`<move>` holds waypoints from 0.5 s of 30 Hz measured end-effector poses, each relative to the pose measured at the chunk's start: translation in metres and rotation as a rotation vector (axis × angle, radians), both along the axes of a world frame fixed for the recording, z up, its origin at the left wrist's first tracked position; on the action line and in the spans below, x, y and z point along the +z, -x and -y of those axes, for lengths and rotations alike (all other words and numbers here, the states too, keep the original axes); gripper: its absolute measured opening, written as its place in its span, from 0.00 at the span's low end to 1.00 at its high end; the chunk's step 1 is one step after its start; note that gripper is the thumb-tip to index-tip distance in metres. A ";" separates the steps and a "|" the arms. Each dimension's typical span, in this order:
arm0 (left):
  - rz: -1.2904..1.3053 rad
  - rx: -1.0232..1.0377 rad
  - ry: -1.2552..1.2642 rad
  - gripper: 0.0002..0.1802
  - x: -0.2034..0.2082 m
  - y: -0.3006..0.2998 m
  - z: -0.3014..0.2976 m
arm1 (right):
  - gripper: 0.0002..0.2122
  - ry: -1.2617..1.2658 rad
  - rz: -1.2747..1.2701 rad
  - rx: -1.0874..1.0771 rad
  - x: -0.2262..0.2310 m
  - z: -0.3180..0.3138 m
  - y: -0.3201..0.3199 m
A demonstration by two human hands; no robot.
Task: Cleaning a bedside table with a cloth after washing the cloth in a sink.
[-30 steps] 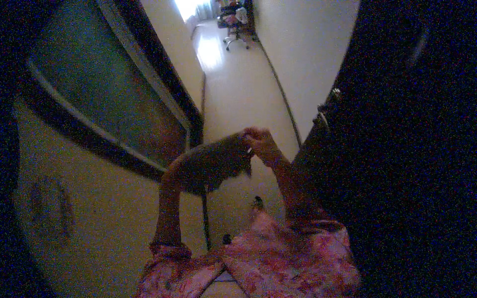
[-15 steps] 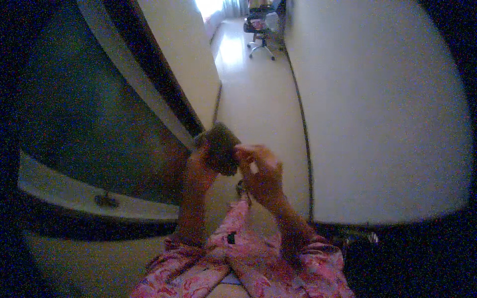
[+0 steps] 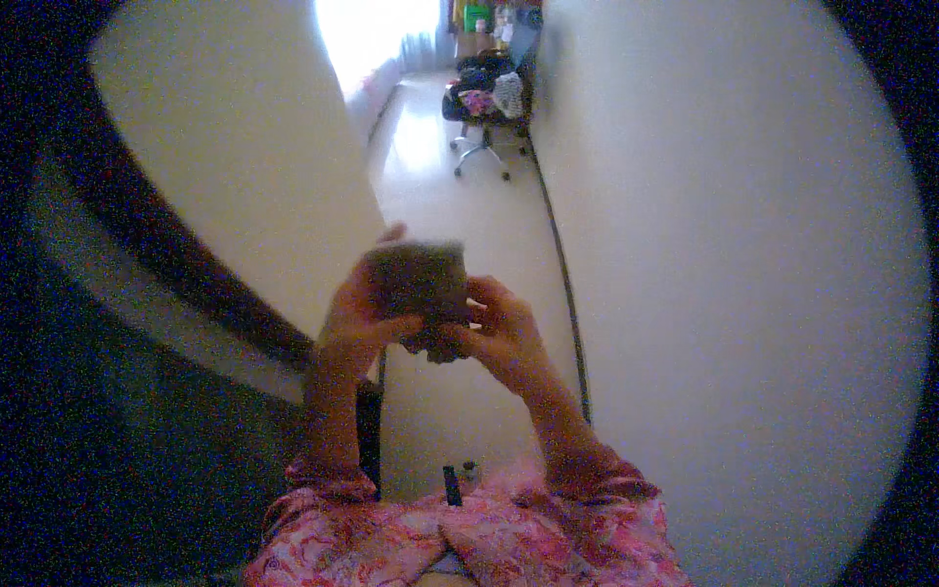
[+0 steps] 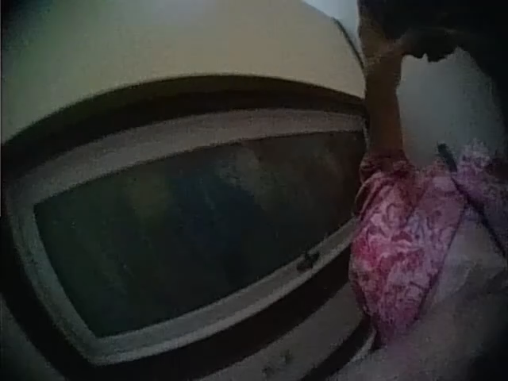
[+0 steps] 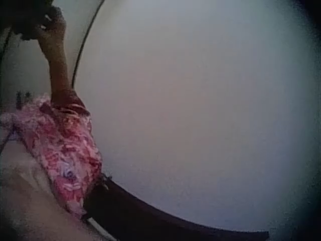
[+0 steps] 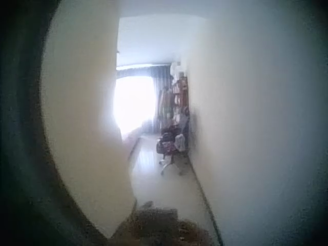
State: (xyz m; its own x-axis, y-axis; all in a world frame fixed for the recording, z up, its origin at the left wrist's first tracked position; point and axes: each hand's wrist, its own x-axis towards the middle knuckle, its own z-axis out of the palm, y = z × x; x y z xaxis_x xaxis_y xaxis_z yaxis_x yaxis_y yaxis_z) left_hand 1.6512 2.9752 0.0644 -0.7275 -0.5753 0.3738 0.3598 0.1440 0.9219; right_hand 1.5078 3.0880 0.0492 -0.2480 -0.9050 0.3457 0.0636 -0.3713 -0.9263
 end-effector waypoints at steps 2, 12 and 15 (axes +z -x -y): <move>-0.208 0.033 0.120 0.45 0.021 -0.023 -0.092 | 0.13 0.171 0.056 -0.062 0.008 -0.077 -0.019; 0.131 -0.117 -0.048 0.29 -0.059 -0.155 -0.422 | 0.06 0.398 -0.166 -0.002 -0.038 -0.438 -0.119; -0.200 -0.415 -0.745 0.28 -0.053 -0.210 -0.555 | 0.06 0.421 -0.216 -0.014 -0.025 -0.565 -0.175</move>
State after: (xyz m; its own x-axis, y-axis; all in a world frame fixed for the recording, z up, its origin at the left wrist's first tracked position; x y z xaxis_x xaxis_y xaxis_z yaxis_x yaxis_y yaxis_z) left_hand 1.8613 3.5303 0.0112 -0.8935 -0.4235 0.1492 0.4142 -0.6490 0.6382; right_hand 1.6832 3.6535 0.0240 -0.1414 -0.6722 0.7268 -0.1215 -0.7168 -0.6866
